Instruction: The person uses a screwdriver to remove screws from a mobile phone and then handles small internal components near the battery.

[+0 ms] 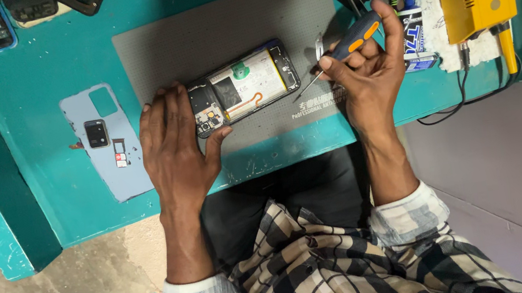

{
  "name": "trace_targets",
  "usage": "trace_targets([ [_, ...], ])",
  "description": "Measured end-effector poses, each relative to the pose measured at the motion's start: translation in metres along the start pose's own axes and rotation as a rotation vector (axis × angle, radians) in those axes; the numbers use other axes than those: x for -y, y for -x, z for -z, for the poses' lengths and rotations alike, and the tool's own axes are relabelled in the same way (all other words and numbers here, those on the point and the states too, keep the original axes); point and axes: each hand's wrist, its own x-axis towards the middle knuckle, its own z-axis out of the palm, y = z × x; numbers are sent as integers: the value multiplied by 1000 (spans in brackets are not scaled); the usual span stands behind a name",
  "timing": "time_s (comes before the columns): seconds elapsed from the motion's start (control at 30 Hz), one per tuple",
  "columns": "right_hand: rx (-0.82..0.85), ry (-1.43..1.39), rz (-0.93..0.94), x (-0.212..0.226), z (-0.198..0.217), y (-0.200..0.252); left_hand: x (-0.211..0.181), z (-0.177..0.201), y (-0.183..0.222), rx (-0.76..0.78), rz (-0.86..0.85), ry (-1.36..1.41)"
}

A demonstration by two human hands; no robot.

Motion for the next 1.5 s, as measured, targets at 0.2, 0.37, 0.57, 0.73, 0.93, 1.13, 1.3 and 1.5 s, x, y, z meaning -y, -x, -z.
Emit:
trace_targets([
  [0.2,-33,-60,92,-9,4,5,-1,3,-1,-3,-6,6],
  [0.37,-17,15,205,-18,10,13,-1,2,-1,1,-6,10],
  [0.57,29,-44,193,-16,9,11,1,4,2,-2,-30,43],
  [0.73,23,-55,200,-18,11,12,-10,1,5,-99,-183,46],
  [0.93,20,-69,195,-19,13,13,-70,-14,-4,-77,-144,270],
  [1.13,30,-109,145,-14,11,15,-87,-20,-10,-173,-164,245],
  [1.3,26,-137,181,-13,12,15,-86,-24,-8,-173,-176,247],
  [1.5,-107,-39,253,-14,9,19,-77,-31,-5,-139,-125,198],
])
